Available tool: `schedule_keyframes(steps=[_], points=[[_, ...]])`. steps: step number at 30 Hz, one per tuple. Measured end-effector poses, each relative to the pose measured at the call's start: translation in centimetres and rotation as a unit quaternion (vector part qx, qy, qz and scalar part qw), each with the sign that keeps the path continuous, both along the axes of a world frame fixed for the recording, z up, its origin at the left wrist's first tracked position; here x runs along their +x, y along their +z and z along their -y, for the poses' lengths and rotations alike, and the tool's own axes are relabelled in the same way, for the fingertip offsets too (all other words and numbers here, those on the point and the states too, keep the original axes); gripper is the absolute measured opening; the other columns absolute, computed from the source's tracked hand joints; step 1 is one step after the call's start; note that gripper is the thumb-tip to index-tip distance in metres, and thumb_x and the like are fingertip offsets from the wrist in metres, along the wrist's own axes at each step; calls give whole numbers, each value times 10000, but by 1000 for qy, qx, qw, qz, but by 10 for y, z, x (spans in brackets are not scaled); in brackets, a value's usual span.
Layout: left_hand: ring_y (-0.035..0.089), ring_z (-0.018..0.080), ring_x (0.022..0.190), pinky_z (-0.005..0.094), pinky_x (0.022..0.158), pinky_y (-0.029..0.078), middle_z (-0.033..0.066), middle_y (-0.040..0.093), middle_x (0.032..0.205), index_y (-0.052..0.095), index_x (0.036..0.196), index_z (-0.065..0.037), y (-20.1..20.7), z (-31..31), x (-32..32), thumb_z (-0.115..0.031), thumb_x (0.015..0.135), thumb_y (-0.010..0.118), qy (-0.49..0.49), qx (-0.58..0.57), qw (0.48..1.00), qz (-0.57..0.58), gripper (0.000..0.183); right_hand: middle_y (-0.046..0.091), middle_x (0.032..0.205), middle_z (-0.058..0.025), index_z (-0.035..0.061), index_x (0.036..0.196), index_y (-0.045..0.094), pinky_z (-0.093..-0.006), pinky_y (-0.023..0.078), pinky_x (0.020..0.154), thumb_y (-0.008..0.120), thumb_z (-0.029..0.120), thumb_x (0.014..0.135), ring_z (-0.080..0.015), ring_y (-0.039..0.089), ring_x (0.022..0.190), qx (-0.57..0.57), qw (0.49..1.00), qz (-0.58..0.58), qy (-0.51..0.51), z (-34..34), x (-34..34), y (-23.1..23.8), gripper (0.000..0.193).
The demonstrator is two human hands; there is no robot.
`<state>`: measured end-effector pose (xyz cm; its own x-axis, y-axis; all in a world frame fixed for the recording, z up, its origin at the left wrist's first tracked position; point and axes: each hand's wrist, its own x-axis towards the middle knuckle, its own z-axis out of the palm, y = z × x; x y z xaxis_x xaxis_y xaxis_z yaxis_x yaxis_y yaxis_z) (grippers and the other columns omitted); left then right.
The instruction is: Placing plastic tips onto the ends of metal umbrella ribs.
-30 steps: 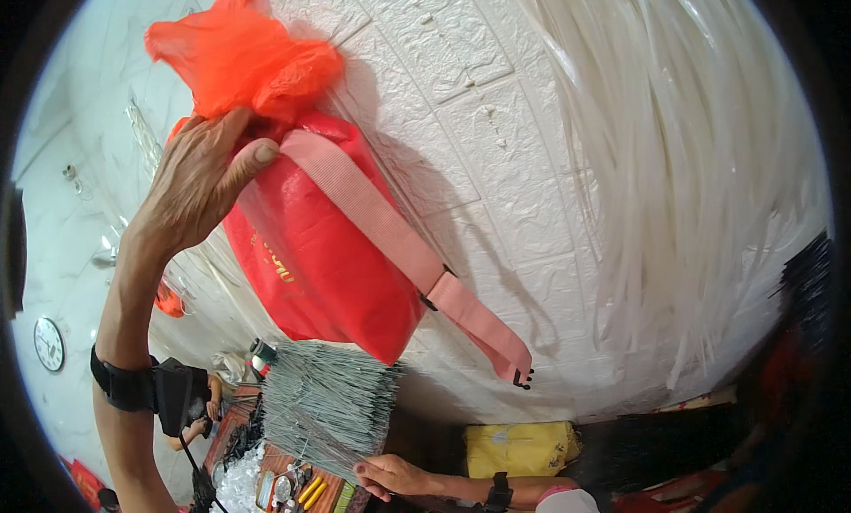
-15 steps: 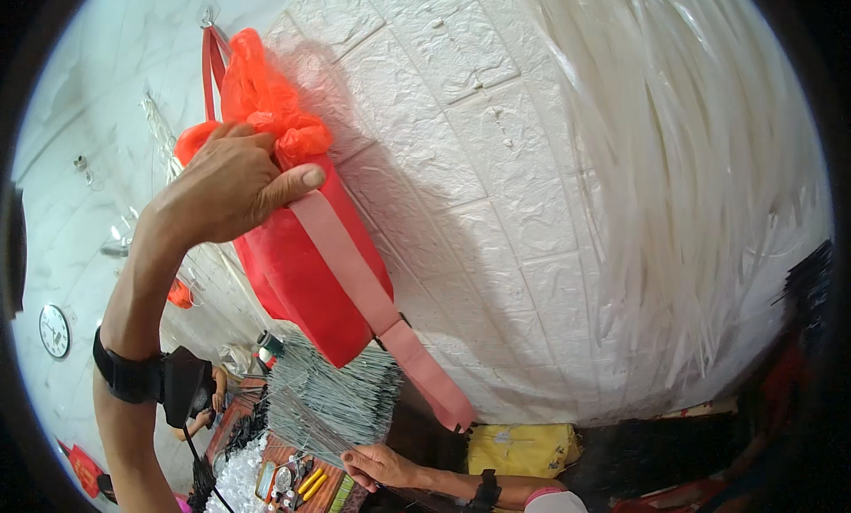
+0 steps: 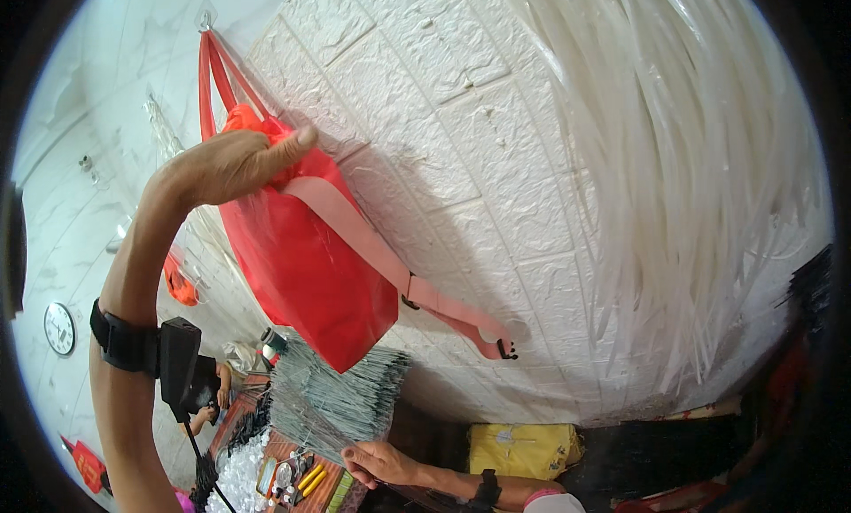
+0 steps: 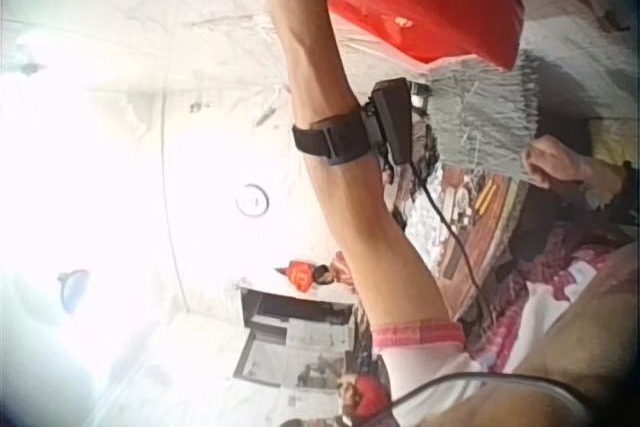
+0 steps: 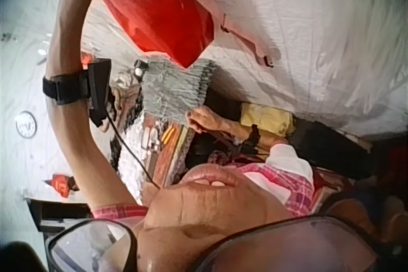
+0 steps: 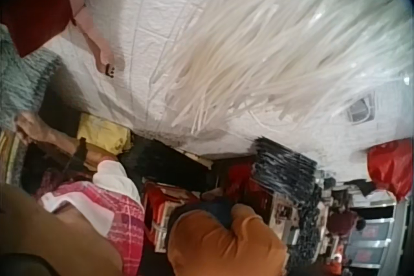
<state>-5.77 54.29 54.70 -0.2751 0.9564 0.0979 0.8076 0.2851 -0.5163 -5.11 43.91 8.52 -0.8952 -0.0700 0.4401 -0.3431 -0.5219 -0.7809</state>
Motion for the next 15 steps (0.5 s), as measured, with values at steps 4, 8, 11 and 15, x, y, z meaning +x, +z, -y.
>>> schedule_keyframes(steps=[4,8,11,15], points=[[663,287,612,430,572,517,147,632,676,655,1032,7,-3,2,-17,-587,1002,488,-63,90,993,42,618,521,625,3,42,865,547,-234,439,498,428,484,1071,-77,524,514,-1,1000,-7,-1,1,2,-1,502],[669,258,722,393,661,518,135,659,775,670,930,9,-10,-3,-8,-289,939,664,-121,179,974,-73,297,530,648,-5,32,906,549,-239,441,497,443,432,1079,-82,527,531,-17,1000,5,-3,-1,5,-6,449],[670,353,860,467,816,512,183,683,849,685,956,-10,-11,-2,-15,-212,891,635,-151,170,946,-231,218,544,668,-10,40,912,545,-240,455,510,453,418,1078,-82,540,548,-8,1000,30,-3,-4,9,4,423],[677,307,783,449,748,541,145,700,834,720,1008,-90,-8,10,-4,-358,941,620,-17,84,959,-271,294,552,676,-14,51,901,539,-238,472,518,460,419,1074,-76,548,556,7,1000,5,18,0,8,6,414]])
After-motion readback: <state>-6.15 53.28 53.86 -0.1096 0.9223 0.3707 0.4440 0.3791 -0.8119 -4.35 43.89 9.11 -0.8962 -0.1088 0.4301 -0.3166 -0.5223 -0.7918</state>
